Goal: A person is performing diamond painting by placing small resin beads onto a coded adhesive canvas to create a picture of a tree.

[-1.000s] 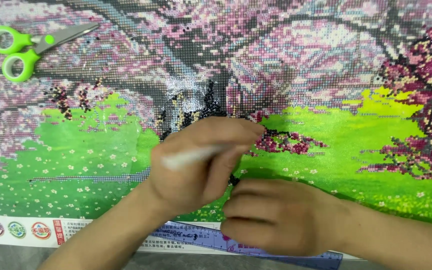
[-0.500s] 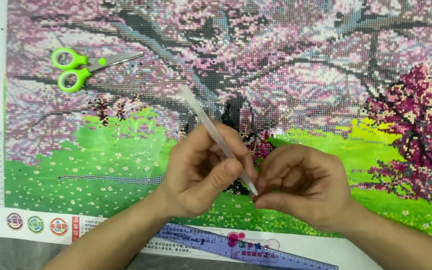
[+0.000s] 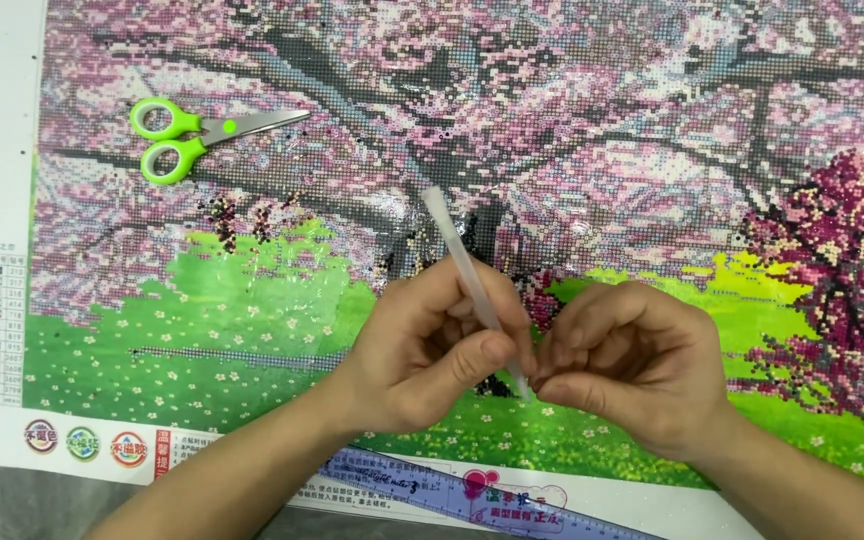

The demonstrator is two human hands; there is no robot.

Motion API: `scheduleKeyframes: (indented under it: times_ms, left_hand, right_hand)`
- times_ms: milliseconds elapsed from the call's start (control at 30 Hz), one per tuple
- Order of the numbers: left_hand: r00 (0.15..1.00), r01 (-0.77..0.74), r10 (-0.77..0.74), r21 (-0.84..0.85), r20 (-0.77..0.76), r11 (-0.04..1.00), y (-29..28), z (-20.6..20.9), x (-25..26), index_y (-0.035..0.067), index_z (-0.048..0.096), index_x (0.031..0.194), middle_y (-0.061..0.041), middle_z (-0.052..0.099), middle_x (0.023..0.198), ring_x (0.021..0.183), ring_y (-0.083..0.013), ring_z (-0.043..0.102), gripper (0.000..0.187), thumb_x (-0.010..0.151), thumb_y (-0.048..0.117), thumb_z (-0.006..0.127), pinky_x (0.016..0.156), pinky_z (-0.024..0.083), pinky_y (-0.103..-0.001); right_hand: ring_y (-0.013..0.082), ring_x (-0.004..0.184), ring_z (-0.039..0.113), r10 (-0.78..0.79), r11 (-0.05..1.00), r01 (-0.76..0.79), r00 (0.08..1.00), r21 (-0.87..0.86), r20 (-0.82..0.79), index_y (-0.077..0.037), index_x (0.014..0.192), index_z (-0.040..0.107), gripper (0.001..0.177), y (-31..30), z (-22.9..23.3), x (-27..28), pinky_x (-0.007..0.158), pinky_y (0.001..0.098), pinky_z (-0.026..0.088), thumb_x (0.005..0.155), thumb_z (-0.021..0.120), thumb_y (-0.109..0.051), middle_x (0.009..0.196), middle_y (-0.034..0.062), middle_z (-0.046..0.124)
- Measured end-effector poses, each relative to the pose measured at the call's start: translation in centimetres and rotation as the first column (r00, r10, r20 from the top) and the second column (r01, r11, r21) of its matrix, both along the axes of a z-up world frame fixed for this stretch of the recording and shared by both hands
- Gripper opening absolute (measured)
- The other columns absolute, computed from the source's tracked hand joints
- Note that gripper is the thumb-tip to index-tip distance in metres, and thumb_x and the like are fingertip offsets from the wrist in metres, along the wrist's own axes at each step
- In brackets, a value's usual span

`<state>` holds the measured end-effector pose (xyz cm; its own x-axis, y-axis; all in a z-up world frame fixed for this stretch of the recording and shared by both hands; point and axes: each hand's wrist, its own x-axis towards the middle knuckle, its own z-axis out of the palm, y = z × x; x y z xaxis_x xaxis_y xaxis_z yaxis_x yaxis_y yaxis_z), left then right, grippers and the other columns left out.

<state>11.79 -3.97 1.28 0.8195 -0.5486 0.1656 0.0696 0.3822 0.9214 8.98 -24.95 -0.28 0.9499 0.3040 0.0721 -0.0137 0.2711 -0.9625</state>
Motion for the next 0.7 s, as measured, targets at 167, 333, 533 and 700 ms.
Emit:
scheduleKeyframes:
  times_ms: [167, 333, 533, 700]
  left_hand:
    - [0.996, -0.084, 0.083, -0.057, -0.01, 0.995, -0.1, -0.8, -0.3, 0.005, 0.049, 0.114, -0.014, 0.066, 0.093, 0.084, -0.0214, 0.069, 0.017, 0.103, 0.017, 0.053, 0.075, 0.061, -0.029]
    - [0.998, -0.05, 0.048, -0.067, -0.032, 0.997, 0.0, -0.5, -0.3, 0.005, 0.048, 0.113, -0.016, 0.066, 0.093, 0.082, -0.0243, 0.069, 0.017, 0.103, 0.018, 0.053, 0.074, 0.06, -0.03]
    - [0.999, -0.046, 0.044, -0.056, -0.02, 0.997, 0.1, -0.5, -0.1, 0.004, 0.048, 0.112, -0.015, 0.066, 0.092, 0.083, -0.0218, 0.068, 0.015, 0.102, 0.015, 0.053, 0.075, 0.06, -0.029]
    - [0.982, -0.051, 0.038, 0.064, 0.187, 0.997, -0.4, -0.2, 0.0, 0.003, 0.054, 0.103, -0.01, 0.066, 0.085, 0.067, -0.0161, 0.061, 0.007, 0.1, 0.009, 0.054, 0.061, 0.051, -0.026]
  right_hand:
    - [0.0209, 0.069, 0.071, 0.014, 1.0, -0.014, 1.0, -0.003, 0.004, -0.003, 0.088, 0.057, 0.028, 0.2, 0.4, 0.0, 0.06, 0.0263, 0.064, 0.071, 0.078, 0.003, 0.081, 0.0128, 0.062]
    - [0.0206, 0.068, 0.071, 0.023, 0.999, -0.023, 1.0, 0.023, -0.016, -0.002, 0.09, 0.057, 0.032, -0.1, -0.1, -0.2, 0.06, 0.0269, 0.065, 0.069, 0.079, 0.006, 0.084, 0.0143, 0.062]
    - [0.0206, 0.067, 0.071, -0.011, 0.999, 0.01, 1.0, 0.04, 0.026, -0.004, 0.089, 0.056, 0.027, 0.3, 0.3, 0.3, 0.059, 0.0276, 0.066, 0.072, 0.076, 0.004, 0.078, 0.0107, 0.062]
    - [0.0157, 0.074, 0.069, -0.193, 0.972, 0.209, 0.97, -0.105, 0.147, -0.007, 0.089, 0.057, 0.025, -0.4, 0.7, 1.1, 0.068, 0.0229, 0.063, 0.075, 0.073, 0.007, 0.079, 0.0062, 0.063]
